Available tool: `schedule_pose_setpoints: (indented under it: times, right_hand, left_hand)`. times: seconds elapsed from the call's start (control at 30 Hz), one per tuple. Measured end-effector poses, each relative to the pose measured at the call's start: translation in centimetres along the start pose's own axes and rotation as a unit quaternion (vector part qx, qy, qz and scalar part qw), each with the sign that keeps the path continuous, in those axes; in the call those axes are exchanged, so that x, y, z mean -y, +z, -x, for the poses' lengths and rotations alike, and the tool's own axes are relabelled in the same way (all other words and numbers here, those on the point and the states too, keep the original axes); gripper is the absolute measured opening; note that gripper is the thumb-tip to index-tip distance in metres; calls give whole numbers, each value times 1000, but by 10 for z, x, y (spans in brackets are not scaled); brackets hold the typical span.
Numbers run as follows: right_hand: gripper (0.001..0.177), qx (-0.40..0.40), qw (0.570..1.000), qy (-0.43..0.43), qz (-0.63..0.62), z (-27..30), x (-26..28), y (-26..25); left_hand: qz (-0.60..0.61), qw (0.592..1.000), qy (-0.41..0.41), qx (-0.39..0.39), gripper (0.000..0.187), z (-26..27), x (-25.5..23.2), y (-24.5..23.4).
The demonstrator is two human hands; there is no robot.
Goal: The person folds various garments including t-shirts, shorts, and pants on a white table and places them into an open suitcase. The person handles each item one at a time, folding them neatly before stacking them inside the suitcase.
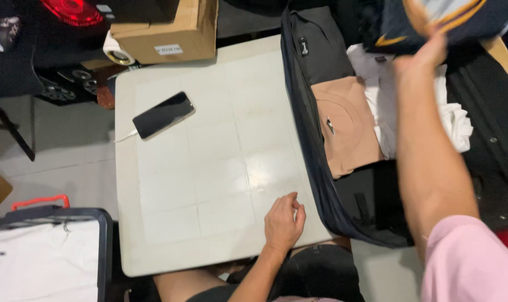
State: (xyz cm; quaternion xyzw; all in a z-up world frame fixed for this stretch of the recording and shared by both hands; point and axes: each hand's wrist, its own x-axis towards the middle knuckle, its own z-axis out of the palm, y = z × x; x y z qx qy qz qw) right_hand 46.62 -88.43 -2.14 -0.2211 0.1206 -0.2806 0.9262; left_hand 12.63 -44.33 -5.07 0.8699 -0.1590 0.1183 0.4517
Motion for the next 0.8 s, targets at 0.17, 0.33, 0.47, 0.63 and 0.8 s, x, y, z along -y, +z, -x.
schedule_pose_setpoints:
  times: [0.17,0.33,0.47,0.63,0.8]
  right_hand:
    - [56,-273,956,-51,96,33,-69,-59]
    - [55,-203,972,18,115,14,-42,-70]
    - [55,-100,985,88,109,5,-29,-81]
    - [59,-218,950,78,210,10,-20,-52]
    - [85,-239,680,-197,664,32,-27,-9]
  left_hand:
    - [1,1000,-17,19,31,-6,2,3]
    - [-7,1000,-13,16,29,-3,2,5]
    - [-10,1000,-1,5,29,-6,3,4]
    - [-13,1000,-5,4,29,-6,-1,1]
    - [-20,1000,-3,3,23,-4,2,4]
